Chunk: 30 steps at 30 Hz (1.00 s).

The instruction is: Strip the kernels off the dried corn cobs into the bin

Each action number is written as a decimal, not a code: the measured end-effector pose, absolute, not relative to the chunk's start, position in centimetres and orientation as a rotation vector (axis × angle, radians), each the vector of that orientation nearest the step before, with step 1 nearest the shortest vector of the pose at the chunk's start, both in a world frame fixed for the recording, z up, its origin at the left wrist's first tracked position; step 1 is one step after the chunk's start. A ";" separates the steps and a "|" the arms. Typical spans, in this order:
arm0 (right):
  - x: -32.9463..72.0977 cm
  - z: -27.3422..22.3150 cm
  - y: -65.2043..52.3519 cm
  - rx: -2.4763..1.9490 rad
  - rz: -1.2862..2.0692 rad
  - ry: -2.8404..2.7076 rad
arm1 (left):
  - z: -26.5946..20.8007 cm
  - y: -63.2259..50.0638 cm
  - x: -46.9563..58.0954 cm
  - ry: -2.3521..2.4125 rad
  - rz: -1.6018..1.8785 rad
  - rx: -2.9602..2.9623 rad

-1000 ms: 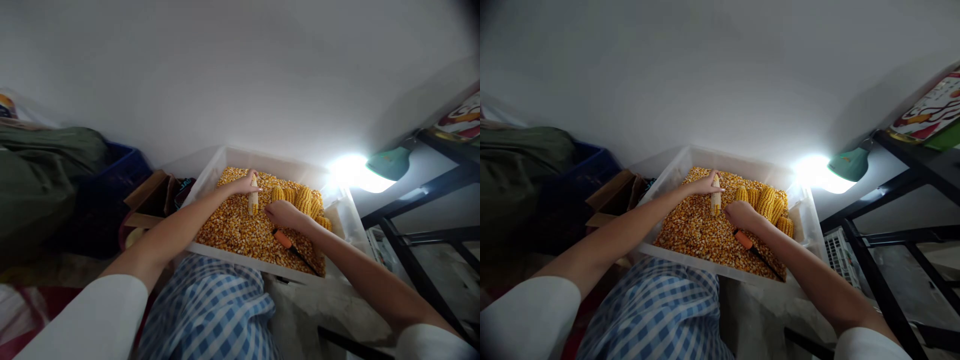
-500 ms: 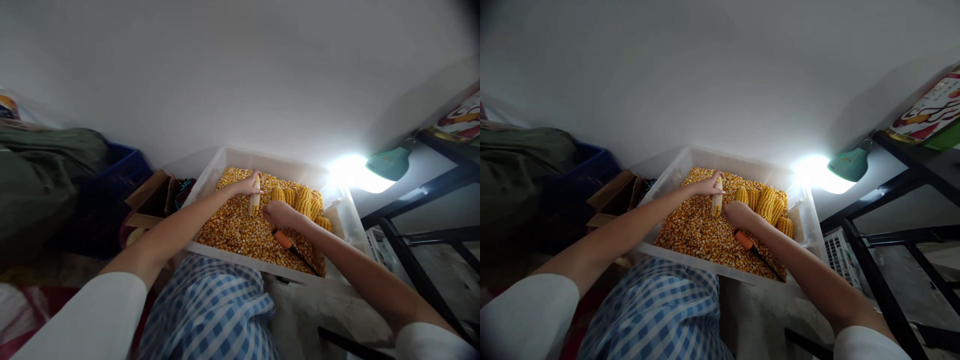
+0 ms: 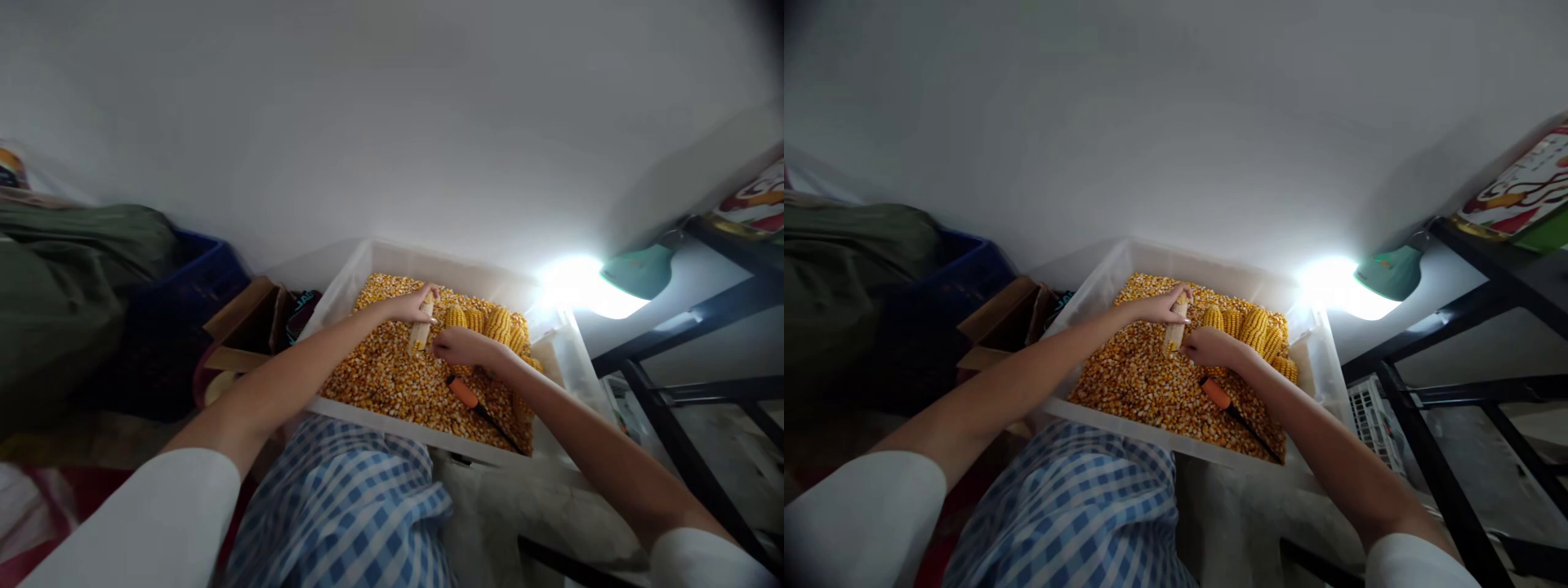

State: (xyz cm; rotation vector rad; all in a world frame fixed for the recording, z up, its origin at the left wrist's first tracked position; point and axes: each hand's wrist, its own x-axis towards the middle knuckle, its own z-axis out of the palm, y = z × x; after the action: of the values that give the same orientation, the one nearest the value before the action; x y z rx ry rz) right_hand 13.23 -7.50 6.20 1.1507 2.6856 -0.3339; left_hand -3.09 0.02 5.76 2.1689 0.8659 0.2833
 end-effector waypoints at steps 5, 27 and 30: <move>13.4 6.2 -7.7 1.240 -0.277 2.710 | 4.7 1.1 -4.1 1.002 0.325 1.924; 11.5 5.2 -9.0 1.475 -0.154 2.545 | 5.7 -0.4 -2.9 1.293 0.367 1.725; 11.1 4.9 -9.1 1.510 -0.145 2.506 | 5.3 -0.2 -2.7 1.295 0.368 1.742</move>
State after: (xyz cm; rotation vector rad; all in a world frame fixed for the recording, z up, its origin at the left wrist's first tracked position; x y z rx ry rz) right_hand 11.06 -9.07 4.86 1.5102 2.5056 -0.1454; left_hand -2.74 -0.19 5.27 1.7420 1.2952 0.3683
